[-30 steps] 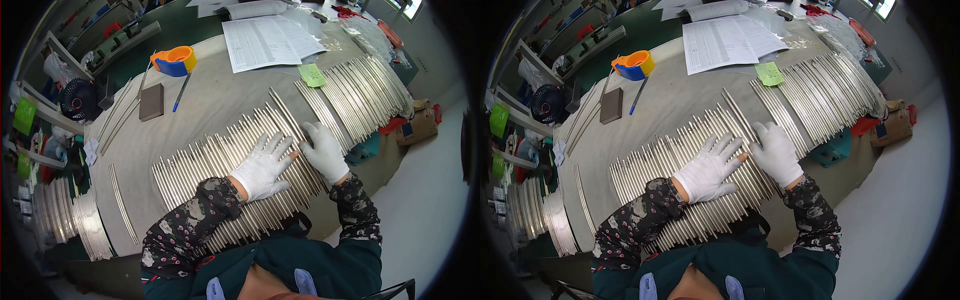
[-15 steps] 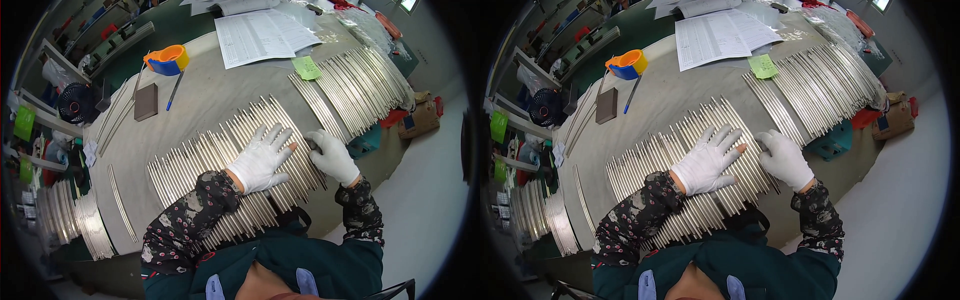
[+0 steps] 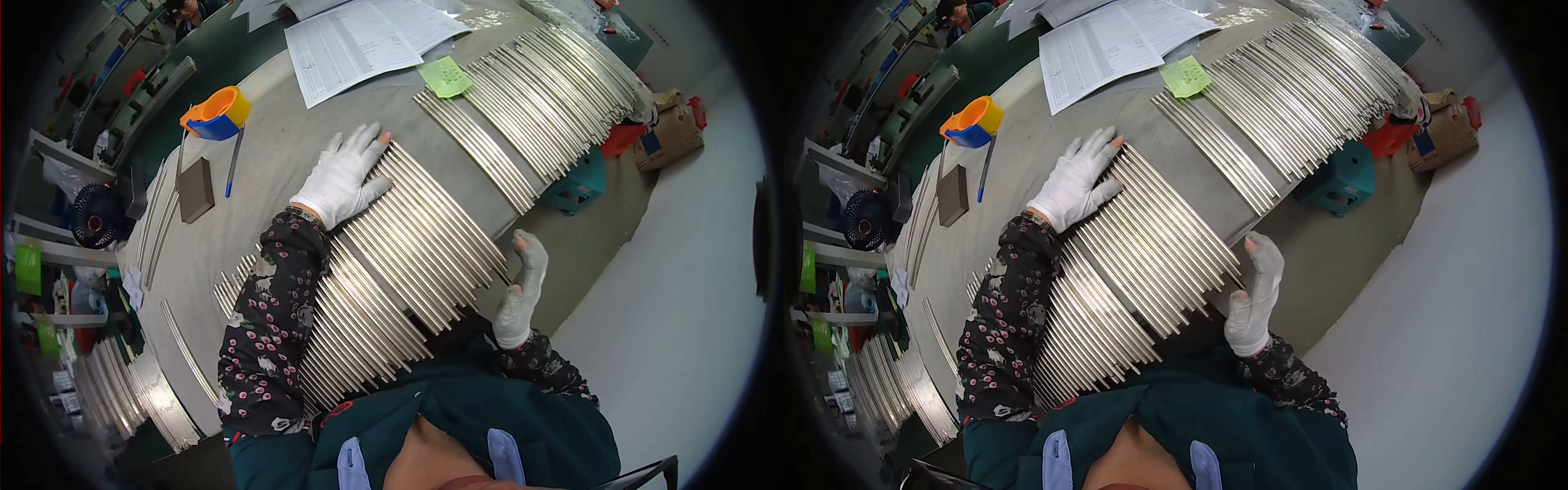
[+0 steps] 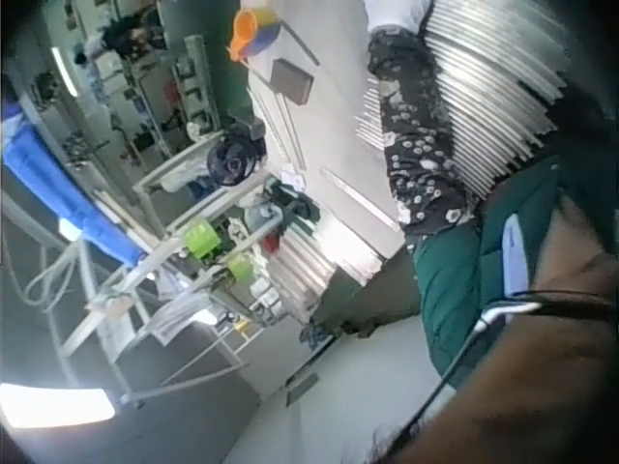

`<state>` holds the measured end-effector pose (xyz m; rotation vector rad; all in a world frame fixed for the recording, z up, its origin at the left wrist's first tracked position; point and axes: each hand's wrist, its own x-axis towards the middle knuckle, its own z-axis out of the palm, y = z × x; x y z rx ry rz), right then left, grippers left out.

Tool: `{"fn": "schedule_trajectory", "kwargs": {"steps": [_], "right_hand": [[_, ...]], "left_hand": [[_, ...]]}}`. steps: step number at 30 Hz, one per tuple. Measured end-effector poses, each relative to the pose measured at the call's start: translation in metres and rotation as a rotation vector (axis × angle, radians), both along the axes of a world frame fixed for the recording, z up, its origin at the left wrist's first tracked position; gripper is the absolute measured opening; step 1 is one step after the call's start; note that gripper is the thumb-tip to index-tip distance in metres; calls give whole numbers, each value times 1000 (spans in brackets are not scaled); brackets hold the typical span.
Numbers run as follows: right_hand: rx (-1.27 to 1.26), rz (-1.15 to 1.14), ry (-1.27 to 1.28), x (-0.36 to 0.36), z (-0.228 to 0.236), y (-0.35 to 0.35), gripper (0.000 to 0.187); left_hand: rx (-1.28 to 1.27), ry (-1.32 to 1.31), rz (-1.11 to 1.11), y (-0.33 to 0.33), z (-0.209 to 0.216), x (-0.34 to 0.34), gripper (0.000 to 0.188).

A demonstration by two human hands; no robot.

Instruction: The person is using a sanding block to polish or sand a series of metal rods aligned on a workbench.

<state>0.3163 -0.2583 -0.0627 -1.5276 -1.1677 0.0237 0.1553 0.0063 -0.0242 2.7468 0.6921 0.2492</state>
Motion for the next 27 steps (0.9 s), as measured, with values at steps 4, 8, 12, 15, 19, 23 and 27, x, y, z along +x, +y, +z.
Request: {"fn": "schedule_trajectory", "kwargs": {"steps": [4,8,12,15,19,23,27], "right_hand": [[71,11,-53,-6,-1,25,58],[32,73,-62,-2,1,31,50],[-3,114,-327,25,27,40,37],[-149,32,-671,51,50,77,36],[-468,-84,-714,74,47,116,39],[-596,-124,-707,72,46,124,45],[-626,-57,-638,70,46,113,50]], "left_hand": [[33,53,-70,2,-7,-2,62],[-22,48,-64,-5,-1,-7,57],[16,32,-82,-5,-2,-11,56],[130,13,-95,-9,-1,-10,56],[104,13,-85,-11,-1,-9,57],[69,35,-86,-11,1,-10,57],[75,29,-95,-9,-1,-11,59]]}}
